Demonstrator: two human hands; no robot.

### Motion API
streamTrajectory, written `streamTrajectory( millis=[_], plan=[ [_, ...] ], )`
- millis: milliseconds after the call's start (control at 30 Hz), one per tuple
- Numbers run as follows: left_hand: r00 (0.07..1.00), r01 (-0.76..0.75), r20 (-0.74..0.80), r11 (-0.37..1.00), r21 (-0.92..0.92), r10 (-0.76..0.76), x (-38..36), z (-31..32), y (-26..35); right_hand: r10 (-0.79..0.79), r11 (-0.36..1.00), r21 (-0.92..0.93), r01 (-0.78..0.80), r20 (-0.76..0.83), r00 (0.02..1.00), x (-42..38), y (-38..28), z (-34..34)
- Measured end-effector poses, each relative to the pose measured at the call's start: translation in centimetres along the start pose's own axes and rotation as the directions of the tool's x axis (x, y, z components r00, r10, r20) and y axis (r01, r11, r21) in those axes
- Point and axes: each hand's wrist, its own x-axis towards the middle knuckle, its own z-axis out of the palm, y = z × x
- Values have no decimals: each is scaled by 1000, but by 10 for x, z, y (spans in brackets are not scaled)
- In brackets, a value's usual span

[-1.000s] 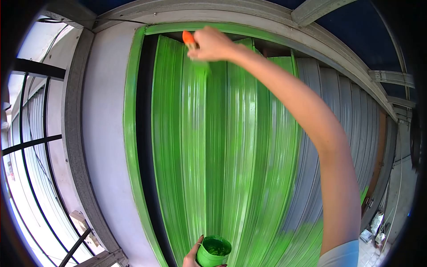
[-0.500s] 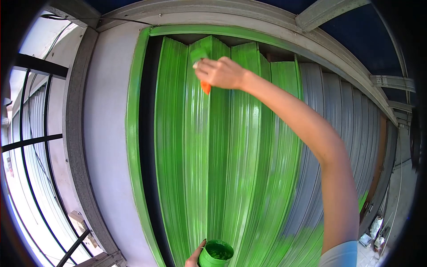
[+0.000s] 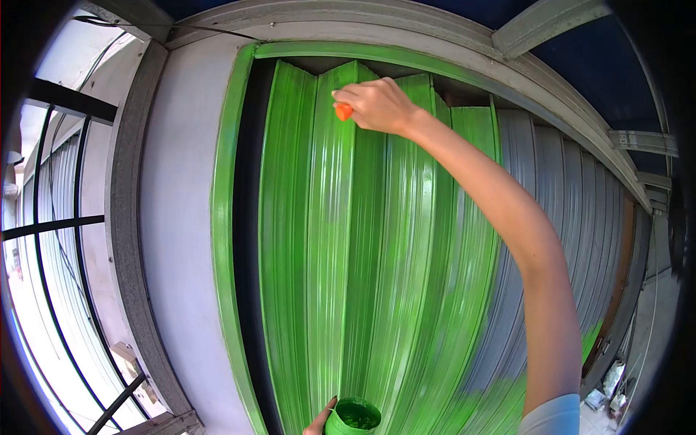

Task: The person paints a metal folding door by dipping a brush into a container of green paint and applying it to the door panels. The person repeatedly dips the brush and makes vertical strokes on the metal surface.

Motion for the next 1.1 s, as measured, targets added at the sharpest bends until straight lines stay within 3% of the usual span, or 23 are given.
streamTrajectory(
  millis=[100, 133, 233, 267, 333, 433, 533, 633, 667, 767, 800, 867, 967, 1067, 1100],
  plan=[
    [1000, 7, 3, 999, 35, -7, 1, 0, -1, -13, 999, -38, 8, -140, 990, 3, 15, -3],
    [1000, 7, -3, 999, 32, -7, 1, 1, -3, -1, 994, -110, -12, -117, 993, 5, 18, -2],
    [1000, -8, 0, 998, -57, 8, -1, 5, 0, 3, 998, -55, 4, 140, 990, 1, -1, -1],
    [1000, -20, 3, 995, -101, 20, -1, 6, 3, -79, 996, -19, 82, 122, 989, -2, -15, 1],
    [1000, 0, 20, 1000, -5, 0, -5, 5, 7, -150, 987, -43, 154, 96, 984, -18, -48, 7],
    [1000, 0, 21, 1000, 21, -1, -13, 6, 19, -219, 975, 87, 203, 242, 945, -30, -90, -24],
    [1000, -11, -7, 998, 62, 12, -15, 9, 28, -83, 987, 155, 32, 340, 937, -9, -82, -41],
    [999, -25, -21, 998, 53, 26, -18, 12, 38, -93, 993, 80, 86, 91, 991, 4, -44, -27],
    [999, -33, -25, 999, 34, 34, -21, 13, 40, -112, 990, 98, 97, 171, 979, -1, -48, -22],
    [978, 207, -20, 976, -61, -209, -29, 19, 40, -206, 979, 81, 190, 365, 908, -17, -99, -27],
    [988, 156, -15, 987, -32, -157, -32, 18, 42, -301, 940, 272, 207, 373, 878, -30, -125, -27],
    [999, 51, -1, 998, 26, -51, -39, 15, 44, -422, 867, 411, 280, 309, 852, -49, -181, -53],
    [999, 24, -31, 999, 44, -22, -47, 18, 33, -269, 765, 628, -143, 513, 815, -56, -218, -52],
    [998, 26, -50, 999, -26, -28, -52, 22, 37, -53, 678, 538, -500, 715, 697, -31, -177, -46],
    [994, 96, -41, 994, -55, -99, -54, 24, 37, 52, 710, 482, -513, 691, 721, -20, -156, -44]
  ],
)
